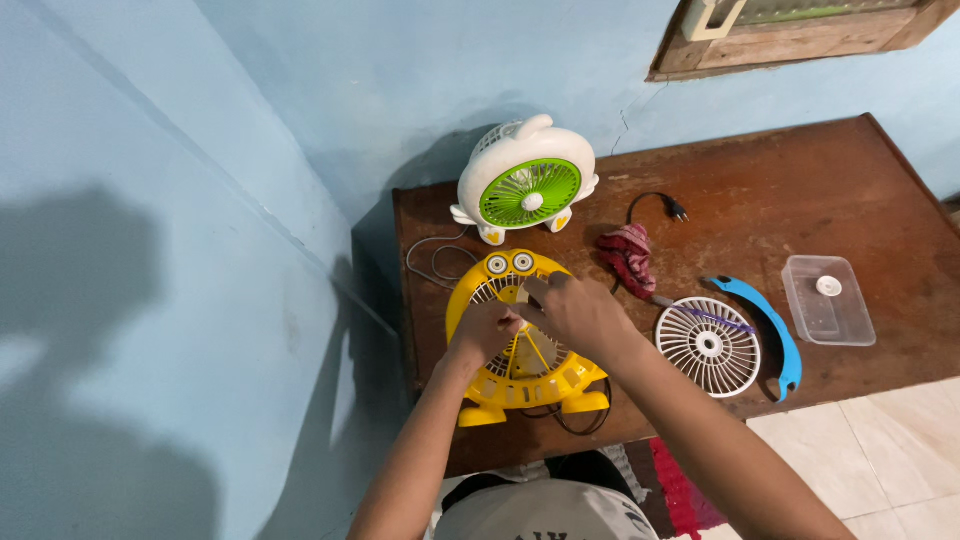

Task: The person assembles a yellow desk fan by cleaning a small white plastic cap with a toothbrush, then using a screwdriver to secure the fan blade hub. The person attaches the front grille and places the cleaned cap onto the center of the grille.

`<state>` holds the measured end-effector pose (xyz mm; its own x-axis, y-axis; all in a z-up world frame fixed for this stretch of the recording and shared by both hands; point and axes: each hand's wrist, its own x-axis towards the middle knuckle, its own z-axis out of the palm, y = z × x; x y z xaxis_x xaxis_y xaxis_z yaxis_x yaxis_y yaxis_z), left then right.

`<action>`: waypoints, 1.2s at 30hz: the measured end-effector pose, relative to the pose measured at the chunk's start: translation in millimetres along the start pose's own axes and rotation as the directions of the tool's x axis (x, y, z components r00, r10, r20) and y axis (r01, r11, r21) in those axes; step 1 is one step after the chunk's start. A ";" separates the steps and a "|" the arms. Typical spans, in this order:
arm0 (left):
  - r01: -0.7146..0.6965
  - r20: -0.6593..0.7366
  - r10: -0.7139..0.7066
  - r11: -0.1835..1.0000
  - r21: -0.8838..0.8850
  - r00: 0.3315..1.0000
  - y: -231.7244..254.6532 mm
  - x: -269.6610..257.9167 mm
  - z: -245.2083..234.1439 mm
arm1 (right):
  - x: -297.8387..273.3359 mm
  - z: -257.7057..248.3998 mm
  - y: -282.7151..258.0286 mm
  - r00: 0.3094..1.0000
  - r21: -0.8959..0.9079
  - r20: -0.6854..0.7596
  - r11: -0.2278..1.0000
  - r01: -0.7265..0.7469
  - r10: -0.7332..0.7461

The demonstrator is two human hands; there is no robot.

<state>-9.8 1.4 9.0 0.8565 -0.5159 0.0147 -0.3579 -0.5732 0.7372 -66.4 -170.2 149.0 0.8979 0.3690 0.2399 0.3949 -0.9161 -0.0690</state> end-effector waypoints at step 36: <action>-0.105 -0.200 0.062 0.971 -0.213 0.978 -4.3 -11.4 11.9 | -3.5 -6.9 24.9 0.971 0.215 0.141 0.964 0.159 -0.192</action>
<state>-22.4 2.2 -2.3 0.8897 -0.4128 0.1948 -0.3583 -0.3673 0.8583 -61.0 -195.4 153.2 0.8238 0.5560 0.1101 0.5651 -0.7905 -0.2362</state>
